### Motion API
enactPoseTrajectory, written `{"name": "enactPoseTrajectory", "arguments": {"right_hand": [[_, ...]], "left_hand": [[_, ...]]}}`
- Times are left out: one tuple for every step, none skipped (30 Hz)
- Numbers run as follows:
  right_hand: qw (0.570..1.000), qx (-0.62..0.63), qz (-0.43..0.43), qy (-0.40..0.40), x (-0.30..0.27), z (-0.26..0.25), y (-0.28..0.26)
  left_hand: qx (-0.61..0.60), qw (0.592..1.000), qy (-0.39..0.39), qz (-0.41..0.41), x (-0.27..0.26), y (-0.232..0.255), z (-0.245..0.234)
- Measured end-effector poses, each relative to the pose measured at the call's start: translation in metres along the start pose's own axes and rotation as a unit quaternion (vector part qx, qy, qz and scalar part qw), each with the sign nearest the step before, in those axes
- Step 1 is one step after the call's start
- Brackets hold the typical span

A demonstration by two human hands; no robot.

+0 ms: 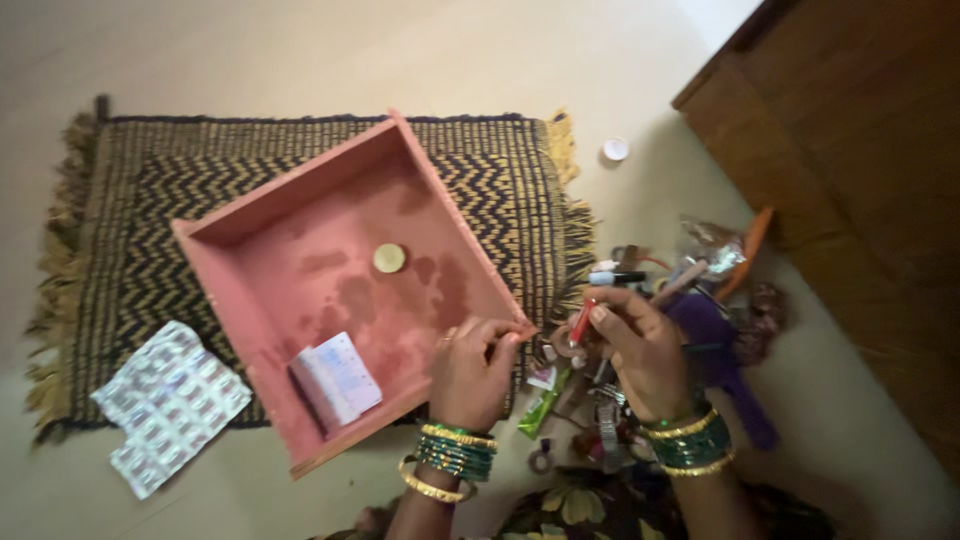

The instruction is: The person sits on a mat and sorts various household items in a wooden drawer, including medicine strips, a ten-rupee note, a purple comb, a wristwatch, and small containers, before placing them back inside.

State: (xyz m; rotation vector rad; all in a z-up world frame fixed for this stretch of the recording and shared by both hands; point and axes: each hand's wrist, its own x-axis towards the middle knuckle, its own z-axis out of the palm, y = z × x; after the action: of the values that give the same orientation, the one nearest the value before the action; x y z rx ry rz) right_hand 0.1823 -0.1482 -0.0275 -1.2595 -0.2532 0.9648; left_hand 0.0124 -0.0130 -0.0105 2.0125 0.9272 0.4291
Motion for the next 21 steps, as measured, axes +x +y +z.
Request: {"name": "enactPoseTrajectory", "arguments": {"right_hand": [[1.0, 0.003, 0.002, -0.007, -0.003, 0.007, 0.0], [1.0, 0.005, 0.012, -0.013, -0.006, 0.012, 0.001], [1.0, 0.006, 0.022, -0.021, -0.009, 0.017, 0.003], [0.999, 0.008, 0.023, -0.029, -0.011, 0.021, 0.006], [0.999, -0.002, 0.02, -0.028, -0.012, 0.024, 0.009], [0.999, -0.012, 0.017, -0.028, -0.013, 0.026, 0.012], [0.999, -0.012, 0.017, -0.035, -0.013, 0.028, 0.015], [0.999, -0.011, 0.014, -0.04, -0.013, 0.03, 0.018], [0.999, -0.011, 0.011, -0.043, -0.013, 0.03, 0.019], [0.999, -0.012, 0.009, -0.048, -0.013, 0.03, 0.02], [0.999, -0.009, 0.019, -0.046, -0.013, 0.03, 0.02], [0.999, -0.006, 0.028, -0.045, -0.013, 0.029, 0.019], [0.998, -0.008, 0.027, -0.047, -0.013, 0.029, 0.018], [0.998, 0.009, 0.03, -0.053, -0.013, 0.028, 0.018], [0.997, 0.026, 0.034, -0.057, -0.013, 0.028, 0.018], [0.997, 0.024, 0.033, -0.059, -0.013, 0.027, 0.017], [0.997, 0.025, 0.038, -0.061, -0.012, 0.027, 0.017], [0.997, 0.025, 0.042, -0.062, -0.012, 0.026, 0.017], [0.997, 0.024, 0.042, -0.063, -0.012, 0.026, 0.017], [0.996, 0.031, 0.045, -0.066, -0.012, 0.026, 0.018], [0.996, 0.038, 0.048, -0.068, -0.012, 0.025, 0.018]], "left_hand": [[0.005, 1.0, 0.005, -0.003, 0.0, -0.002, 0.001], [-0.124, 0.992, -0.016, -0.021, 0.0, -0.003, 0.003], [-0.251, 0.967, -0.036, -0.036, 0.0, -0.005, 0.005], [-0.247, 0.968, -0.029, -0.038, -0.002, -0.007, 0.008], [-0.347, 0.927, -0.092, -0.104, -0.003, -0.007, 0.011], [-0.442, 0.868, -0.154, -0.168, -0.004, -0.008, 0.013], [-0.441, 0.869, -0.147, -0.167, -0.005, -0.01, 0.014], [-0.451, 0.866, -0.15, -0.155, -0.005, -0.013, 0.015], [-0.461, 0.862, -0.154, -0.143, -0.005, -0.015, 0.017], [-0.462, 0.863, -0.149, -0.14, -0.005, -0.017, 0.017], [-0.464, 0.863, -0.146, -0.137, -0.005, -0.019, 0.018], [-0.466, 0.863, -0.142, -0.134, -0.005, -0.02, 0.02], [-0.467, 0.863, -0.14, -0.132, -0.005, -0.022, 0.021], [-0.466, 0.861, -0.142, -0.146, -0.006, -0.023, 0.022], [-0.464, 0.859, -0.144, -0.16, -0.006, -0.025, 0.024], [-0.465, 0.859, -0.143, -0.159, -0.006, -0.027, 0.025], [-0.467, 0.857, -0.145, -0.163, -0.006, -0.029, 0.026], [-0.468, 0.855, -0.148, -0.168, -0.006, -0.031, 0.027], [-0.469, 0.855, -0.147, -0.167, -0.005, -0.033, 0.028], [-0.489, 0.84, -0.156, -0.177, -0.005, -0.036, 0.029], [-0.509, 0.824, -0.166, -0.187, -0.004, -0.038, 0.031]]}}
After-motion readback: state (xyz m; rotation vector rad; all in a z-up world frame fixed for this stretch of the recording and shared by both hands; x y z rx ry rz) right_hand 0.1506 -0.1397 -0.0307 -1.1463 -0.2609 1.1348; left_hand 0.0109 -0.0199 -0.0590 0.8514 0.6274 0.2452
